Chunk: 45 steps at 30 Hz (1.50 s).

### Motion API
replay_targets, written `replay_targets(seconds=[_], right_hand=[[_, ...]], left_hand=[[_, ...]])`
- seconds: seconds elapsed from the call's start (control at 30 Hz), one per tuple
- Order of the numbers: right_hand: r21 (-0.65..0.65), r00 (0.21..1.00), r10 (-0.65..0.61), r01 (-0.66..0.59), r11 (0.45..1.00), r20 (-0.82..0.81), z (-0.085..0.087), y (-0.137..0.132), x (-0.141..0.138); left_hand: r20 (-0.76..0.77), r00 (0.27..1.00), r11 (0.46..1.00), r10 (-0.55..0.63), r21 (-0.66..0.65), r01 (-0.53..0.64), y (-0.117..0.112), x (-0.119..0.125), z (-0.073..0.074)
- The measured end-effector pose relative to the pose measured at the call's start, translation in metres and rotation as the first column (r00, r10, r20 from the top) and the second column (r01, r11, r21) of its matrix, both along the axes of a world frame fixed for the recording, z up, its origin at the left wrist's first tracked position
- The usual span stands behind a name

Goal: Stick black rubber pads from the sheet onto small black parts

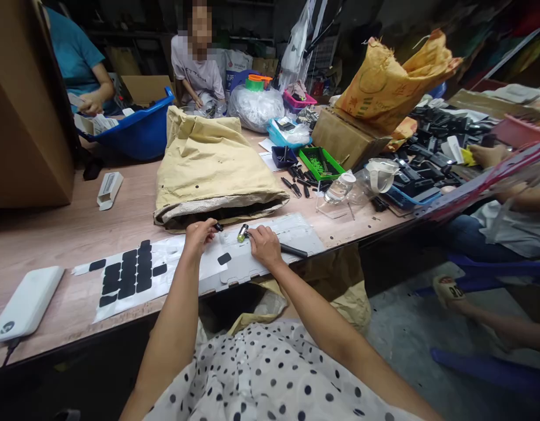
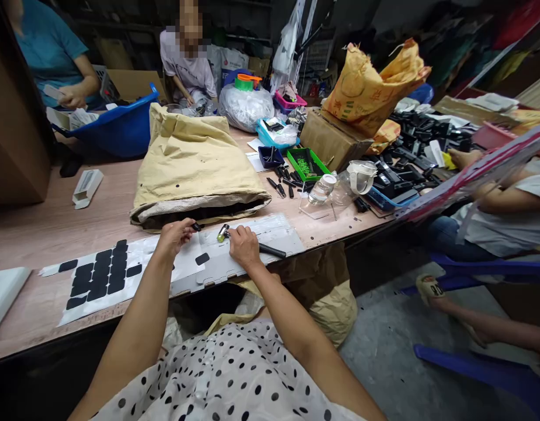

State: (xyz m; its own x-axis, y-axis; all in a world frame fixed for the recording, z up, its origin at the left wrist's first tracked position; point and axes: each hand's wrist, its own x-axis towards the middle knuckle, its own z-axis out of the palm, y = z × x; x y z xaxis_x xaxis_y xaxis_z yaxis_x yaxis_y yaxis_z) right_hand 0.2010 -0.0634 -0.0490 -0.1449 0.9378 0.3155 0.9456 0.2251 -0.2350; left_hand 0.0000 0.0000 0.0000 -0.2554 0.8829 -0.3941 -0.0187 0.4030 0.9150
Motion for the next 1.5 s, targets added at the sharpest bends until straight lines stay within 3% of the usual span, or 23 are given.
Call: replay_targets(seconds=[0.13,0.37,0.77,1.0,1.3,1.37,1.5], right_hand=[[-0.006,1.0,-0.001,0.001,1.0,0.004,-0.001,0.001,0.0],[-0.009,1.0,-0.006,0.006,1.0,0.01,-0.002,0.002,0.0],[-0.034,1.0,-0.013,0.013,0.999,0.009,0.003,0.002,-0.003],[-0.037,1.0,-0.011,0.011,0.999,-0.002,0.004,0.002,-0.005],[-0.013,0.999,-0.003,0.003,1.0,-0.039,0.004,0.0,-0.007],[0.04,0.998,0.023,-0.02,0.999,-0.058,0.007,-0.004,-0.007],[0.14,0.971,0.232,-0.221,0.965,-0.066,0.011,-0.013,-0.01]], left_hand=[[0.141,0.99,0.998,-0.011,-0.064,0.02,-0.028,0.003,0.004],[0.207,0.978,0.988,0.022,-0.157,0.01,-0.052,0.006,0.004],[0.186,0.983,0.976,0.005,-0.217,0.036,-0.055,0.002,0.004],[0.137,0.988,0.979,-0.074,-0.179,0.098,-0.055,-0.002,0.003],[0.058,0.996,0.984,-0.071,-0.161,0.079,-0.058,0.002,0.007],[0.04,0.996,0.986,-0.075,-0.146,0.08,-0.059,0.004,0.009],[0.011,0.997,0.988,-0.081,-0.13,0.082,-0.061,0.007,0.01]])
